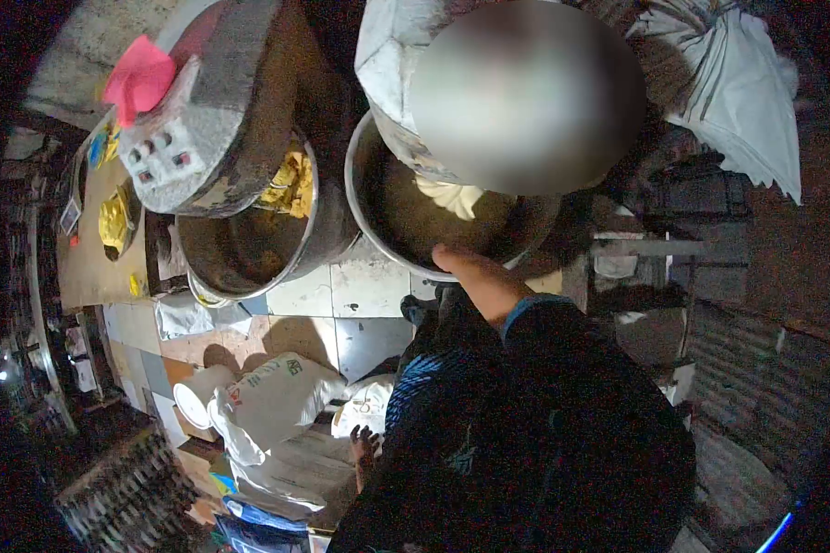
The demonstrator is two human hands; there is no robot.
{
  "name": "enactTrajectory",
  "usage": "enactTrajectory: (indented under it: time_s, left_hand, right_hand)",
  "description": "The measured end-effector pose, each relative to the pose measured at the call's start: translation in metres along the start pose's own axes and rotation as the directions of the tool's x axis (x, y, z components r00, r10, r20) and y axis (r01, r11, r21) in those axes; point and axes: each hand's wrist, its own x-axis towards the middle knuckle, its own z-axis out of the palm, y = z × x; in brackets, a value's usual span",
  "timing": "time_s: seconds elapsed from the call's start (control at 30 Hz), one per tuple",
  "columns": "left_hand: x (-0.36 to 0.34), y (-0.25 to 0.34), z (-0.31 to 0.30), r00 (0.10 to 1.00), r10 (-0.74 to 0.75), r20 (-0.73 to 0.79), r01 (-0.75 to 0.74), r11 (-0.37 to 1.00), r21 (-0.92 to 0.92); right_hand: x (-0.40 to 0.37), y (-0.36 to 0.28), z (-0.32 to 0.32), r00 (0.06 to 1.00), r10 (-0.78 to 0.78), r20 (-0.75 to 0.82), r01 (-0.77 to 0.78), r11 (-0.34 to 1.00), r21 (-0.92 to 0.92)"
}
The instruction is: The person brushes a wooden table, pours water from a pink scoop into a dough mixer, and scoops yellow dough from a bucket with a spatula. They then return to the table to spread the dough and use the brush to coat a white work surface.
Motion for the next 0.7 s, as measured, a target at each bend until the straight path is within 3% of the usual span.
enactTrajectory:
  time_s: [0.1,0.27,0.33,0.4,0.47,0.5,0.53,0.67,0.7]
  left_hand:
    - [-0.007,-0.018,-0.015,0.997,0.009,0.082,-0.004,0.998,-0.061]
    - [-0.009,-0.019,-0.01,0.994,-0.098,-0.054,0.094,0.992,-0.081]
    - [-0.002,-0.01,-0.01,0.993,-0.1,0.058,0.114,0.938,-0.327]
    - [0.0,0.004,0.003,0.99,-0.134,0.034,0.138,0.965,-0.224]
    - [-0.009,0.025,0.02,0.999,-0.028,0.022,0.029,0.999,-0.043]
    - [-0.016,0.04,0.033,0.987,-0.151,-0.061,0.143,0.983,-0.112]
    - [-0.021,0.049,0.044,0.985,-0.16,-0.064,0.152,0.981,-0.116]
    - [-0.026,0.029,0.037,0.99,-0.139,-0.007,0.137,0.983,-0.124]
    - [-0.03,0.021,0.035,0.994,-0.004,0.111,0.027,0.979,-0.204]
  right_hand:
    - [0.01,0.031,0.023,0.973,0.225,-0.047,-0.223,0.974,0.051]
    - [0.012,0.082,0.037,0.887,0.385,-0.255,-0.374,0.923,0.093]
    - [0.009,0.1,0.032,0.855,0.389,-0.343,-0.375,0.921,0.108]
    - [0.01,0.121,0.025,0.831,0.366,-0.419,-0.352,0.929,0.112]
    - [0.012,0.141,0.013,0.817,0.306,-0.489,-0.301,0.949,0.091]
    - [0.016,0.147,0.006,0.812,0.275,-0.515,-0.273,0.959,0.08]
    - [0.016,0.153,-0.002,0.807,0.236,-0.542,-0.242,0.968,0.06]
    - [0.001,0.159,-0.018,0.774,0.125,-0.62,-0.16,0.987,-0.002]
    - [-0.001,0.161,-0.018,0.764,0.114,-0.636,-0.159,0.987,-0.015]
